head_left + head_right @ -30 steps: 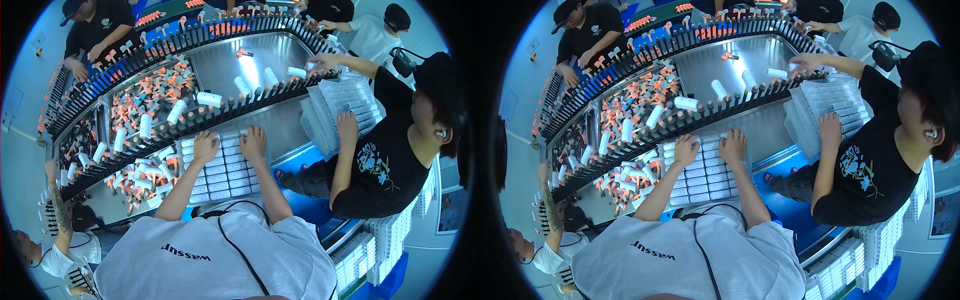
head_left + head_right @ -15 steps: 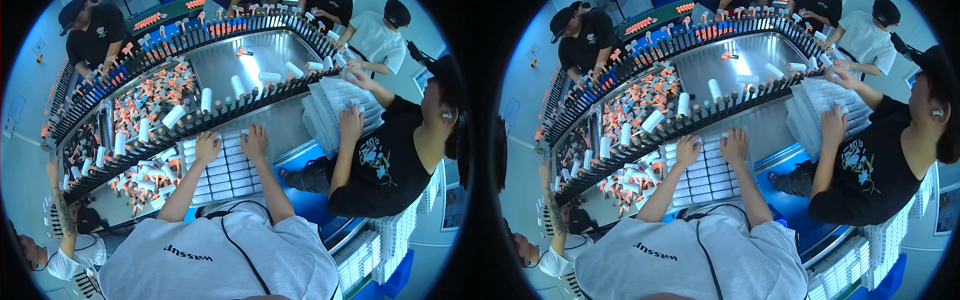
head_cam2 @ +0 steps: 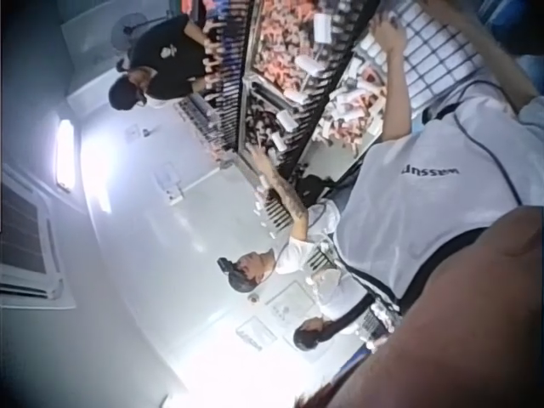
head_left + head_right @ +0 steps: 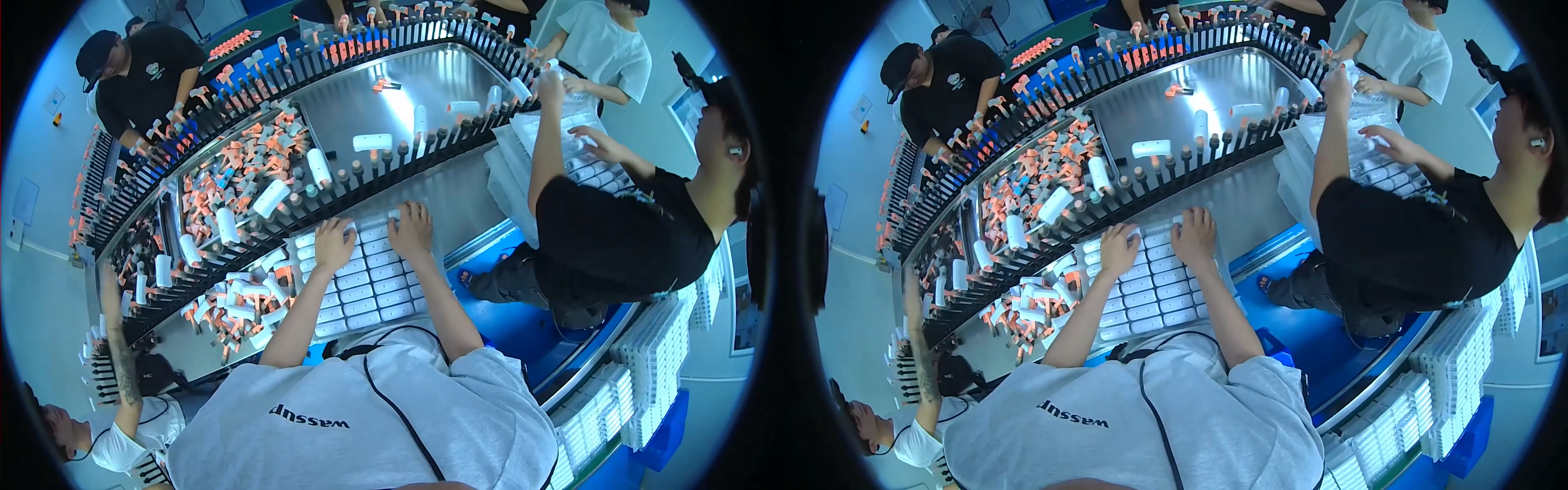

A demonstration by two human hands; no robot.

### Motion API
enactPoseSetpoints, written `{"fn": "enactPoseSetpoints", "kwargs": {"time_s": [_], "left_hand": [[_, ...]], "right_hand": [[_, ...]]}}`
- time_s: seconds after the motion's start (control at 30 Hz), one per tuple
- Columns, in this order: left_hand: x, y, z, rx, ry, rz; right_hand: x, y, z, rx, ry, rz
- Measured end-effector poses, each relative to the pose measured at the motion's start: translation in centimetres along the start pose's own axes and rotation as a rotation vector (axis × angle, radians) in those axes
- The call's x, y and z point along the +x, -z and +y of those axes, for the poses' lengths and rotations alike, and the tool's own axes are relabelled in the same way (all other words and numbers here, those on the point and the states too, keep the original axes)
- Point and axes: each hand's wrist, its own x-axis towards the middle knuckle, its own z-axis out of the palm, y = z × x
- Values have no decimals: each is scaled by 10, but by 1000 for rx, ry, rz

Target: The person packs small electronic items into plastic trays by hand, placing them onto a circular assembly line conveyor.

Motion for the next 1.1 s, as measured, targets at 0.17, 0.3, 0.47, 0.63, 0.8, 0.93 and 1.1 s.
{"fn": "enactPoseSetpoints", "kwargs": {"time_s": [0.17,0.3,0.47,0.63,0.8,0.93,1.1], "left_hand": [[0,-2,-2,17,9,10],[0,-3,-2,17,7,15],[1,-4,-2,12,-3,25],[0,-5,-3,10,-9,37],[0,-5,-2,14,-5,26],[-1,-4,-3,16,-18,41],[0,-5,-3,8,-14,32]], "right_hand": [[1,2,0,25,1,-2],[1,2,2,44,17,26],[1,3,1,62,14,43],[0,3,1,59,28,42],[0,4,0,56,17,30],[0,2,1,59,30,38],[1,-1,2,40,22,34]]}}
